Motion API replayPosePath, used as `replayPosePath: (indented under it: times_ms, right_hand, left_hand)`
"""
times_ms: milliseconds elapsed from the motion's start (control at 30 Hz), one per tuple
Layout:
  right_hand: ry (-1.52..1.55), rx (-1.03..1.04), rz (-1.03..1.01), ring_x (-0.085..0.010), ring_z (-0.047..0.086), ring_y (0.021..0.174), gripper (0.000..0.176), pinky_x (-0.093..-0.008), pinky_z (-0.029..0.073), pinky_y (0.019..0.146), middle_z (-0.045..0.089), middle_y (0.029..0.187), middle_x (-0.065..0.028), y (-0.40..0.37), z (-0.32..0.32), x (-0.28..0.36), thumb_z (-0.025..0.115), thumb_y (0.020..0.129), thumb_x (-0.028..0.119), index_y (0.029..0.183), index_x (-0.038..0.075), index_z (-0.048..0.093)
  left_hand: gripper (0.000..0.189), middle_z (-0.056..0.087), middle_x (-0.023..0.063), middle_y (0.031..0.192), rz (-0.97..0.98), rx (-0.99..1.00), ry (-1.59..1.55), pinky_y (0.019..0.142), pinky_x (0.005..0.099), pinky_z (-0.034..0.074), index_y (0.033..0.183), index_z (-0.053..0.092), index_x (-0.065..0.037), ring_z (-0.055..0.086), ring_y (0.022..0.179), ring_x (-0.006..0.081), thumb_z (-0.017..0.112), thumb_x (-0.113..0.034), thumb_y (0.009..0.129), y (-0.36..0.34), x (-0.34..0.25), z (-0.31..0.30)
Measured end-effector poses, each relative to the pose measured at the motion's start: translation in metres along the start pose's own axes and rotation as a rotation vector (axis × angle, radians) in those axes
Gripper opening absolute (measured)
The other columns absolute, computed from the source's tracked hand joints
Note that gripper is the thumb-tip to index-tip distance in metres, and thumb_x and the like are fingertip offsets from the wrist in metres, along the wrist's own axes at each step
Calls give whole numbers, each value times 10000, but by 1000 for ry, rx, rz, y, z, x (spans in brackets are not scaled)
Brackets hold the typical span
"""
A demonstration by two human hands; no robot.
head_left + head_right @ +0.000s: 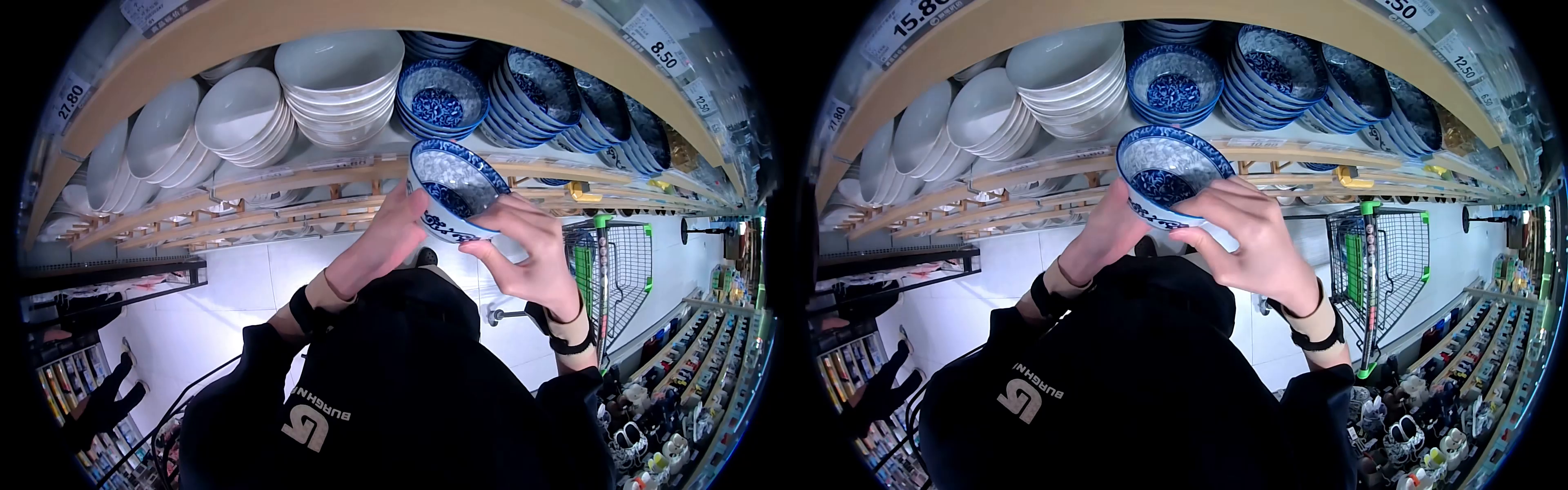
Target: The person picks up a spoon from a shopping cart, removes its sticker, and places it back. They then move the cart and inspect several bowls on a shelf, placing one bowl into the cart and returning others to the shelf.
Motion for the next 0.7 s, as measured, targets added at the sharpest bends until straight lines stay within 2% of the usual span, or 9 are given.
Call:
replayPosePath:
  times_ms: [133, 233, 333, 433, 467, 567, 600, 700]
  right_hand:
    - [-112, -44, -103, -245, 598, 693, 148, -335, 449, 684, 665, 775, -86, -1, 4, 3, 785, 765, 46, 885, 8, 708]
    - [-157, -86, -149, -238, 589, 697, 122, -332, 438, 689, 654, 765, -78, 1, 3, 7, 767, 776, 37, 879, 16, 704]
    - [-221, -122, -196, -238, 582, 690, 115, -335, 434, 689, 643, 753, -70, 6, 1, 7, 757, 782, 36, 881, 14, 702]
    - [-279, -155, -234, -239, 584, 686, 114, -338, 432, 683, 640, 749, -77, 20, -5, 0, 752, 788, 45, 887, 20, 701]
    - [-293, -166, -240, -238, 587, 687, 113, -339, 430, 680, 641, 748, -82, 25, -7, -4, 750, 790, 49, 889, 24, 701]
    - [-320, -180, -278, -252, 591, 685, 115, -337, 427, 683, 629, 733, -84, 39, -10, -18, 744, 804, 69, 893, 25, 687]
    - [-333, -173, -274, -259, 592, 690, 121, -342, 430, 687, 624, 728, -84, 43, -11, -23, 745, 802, 73, 895, 25, 684]
    - [-378, -173, -257, -271, 601, 708, 141, -355, 441, 702, 619, 722, -90, 52, -12, -36, 748, 794, 81, 904, 28, 678]
  left_hand:
    - [787, 439, 83, 1480, 114, 80, 17, 1156, 452, 348, 1511, 280, -85, 426, 1389, 224, 683, -446, 939, -4, -8, 2]
    - [726, 383, 105, 1546, 136, 37, 227, 1173, 470, 330, 1551, 210, -72, 395, 1419, 253, 357, -568, 1042, -2, -8, 4]
    - [714, 388, 107, 1542, 135, 49, 230, 1158, 479, 356, 1549, 219, -86, 409, 1411, 261, 322, -581, 1045, 6, -12, 9]
    - [692, 392, 119, 1538, 120, -23, 282, 1139, 485, 384, 1544, 227, -84, 430, 1396, 269, 289, -569, 1054, 9, -21, 18]
    - [486, 430, 129, 1479, 134, -15, 170, 1101, 480, 446, 1506, 269, -70, 460, 1371, 259, 369, -315, 1099, 11, -23, 15]
    - [583, 420, 169, 1508, 169, 1, 432, 1128, 480, 397, 1517, 269, -39, 446, 1382, 290, 302, -438, 1092, 9, -31, 14]
    - [549, 418, 191, 1507, 174, -26, 422, 1137, 479, 387, 1521, 266, -21, 441, 1388, 309, 350, -355, 1093, 6, -33, 10]
    - [499, 401, 184, 1516, 225, -86, 426, 1121, 461, 430, 1534, 262, -29, 474, 1367, 313, 384, -229, 1093, 1, -35, -2]
Point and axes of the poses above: each hand's wrist, its own y-axis towards the middle knuckle, its own z-axis out of the palm, x = y × z, the point moved 5 cm from there along y, towards the middle knuckle
